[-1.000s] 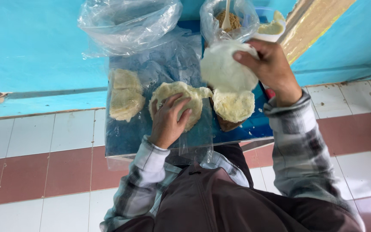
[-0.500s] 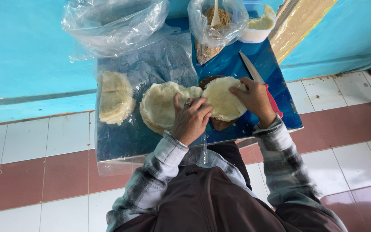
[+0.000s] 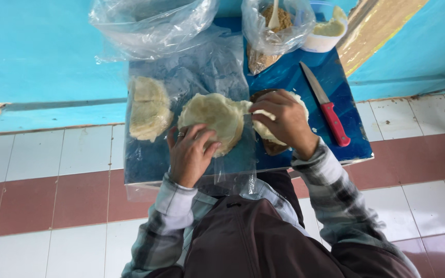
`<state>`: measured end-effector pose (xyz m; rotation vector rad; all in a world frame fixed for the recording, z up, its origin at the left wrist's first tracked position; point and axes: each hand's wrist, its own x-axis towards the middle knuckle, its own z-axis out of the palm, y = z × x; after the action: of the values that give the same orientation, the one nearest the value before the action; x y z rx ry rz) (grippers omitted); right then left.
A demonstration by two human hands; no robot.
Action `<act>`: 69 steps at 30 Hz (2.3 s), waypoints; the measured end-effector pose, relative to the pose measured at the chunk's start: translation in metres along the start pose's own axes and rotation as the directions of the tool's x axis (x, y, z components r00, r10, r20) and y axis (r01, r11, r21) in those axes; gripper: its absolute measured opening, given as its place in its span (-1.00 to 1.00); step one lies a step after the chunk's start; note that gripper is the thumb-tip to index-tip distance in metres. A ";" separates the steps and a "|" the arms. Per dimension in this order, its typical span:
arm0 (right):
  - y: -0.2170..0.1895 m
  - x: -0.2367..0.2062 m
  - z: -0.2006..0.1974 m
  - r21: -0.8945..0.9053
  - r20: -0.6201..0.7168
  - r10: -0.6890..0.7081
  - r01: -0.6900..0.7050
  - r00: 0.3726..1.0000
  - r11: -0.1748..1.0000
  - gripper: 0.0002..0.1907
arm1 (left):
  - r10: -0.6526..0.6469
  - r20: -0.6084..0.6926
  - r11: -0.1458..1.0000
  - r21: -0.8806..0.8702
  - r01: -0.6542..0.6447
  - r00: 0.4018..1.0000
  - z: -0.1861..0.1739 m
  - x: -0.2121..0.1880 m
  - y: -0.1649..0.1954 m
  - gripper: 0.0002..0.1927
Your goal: The person sits at a low table and cuts round white flatbread discs into halves with a knife, then peels and separates the layers of the cut pieces by hand and stacks them on the plastic-covered table.
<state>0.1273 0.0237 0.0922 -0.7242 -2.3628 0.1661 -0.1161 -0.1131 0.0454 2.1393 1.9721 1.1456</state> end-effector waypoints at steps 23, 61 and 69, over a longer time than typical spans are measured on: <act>-0.021 0.040 0.042 0.293 0.420 -0.160 0.034 0.893 0.955 -0.76 | 0.047 0.018 0.985 -0.169 -0.043 0.999 0.009 0.014 -0.020 -0.91; 0.074 0.111 0.071 0.645 0.273 0.333 -0.428 0.903 0.633 -0.77 | 0.170 -0.177 0.984 0.078 -0.158 0.969 0.019 -0.031 0.009 -0.74; 0.066 0.114 -0.008 0.736 0.320 0.262 -0.414 0.910 0.536 -0.72 | 0.031 -0.146 0.982 -0.182 -0.058 0.989 0.003 -0.006 0.013 -0.78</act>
<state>0.0898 0.1401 0.1422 -0.7011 -1.9289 1.4215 -0.1030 -0.1198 0.0462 2.0703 1.7924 1.4653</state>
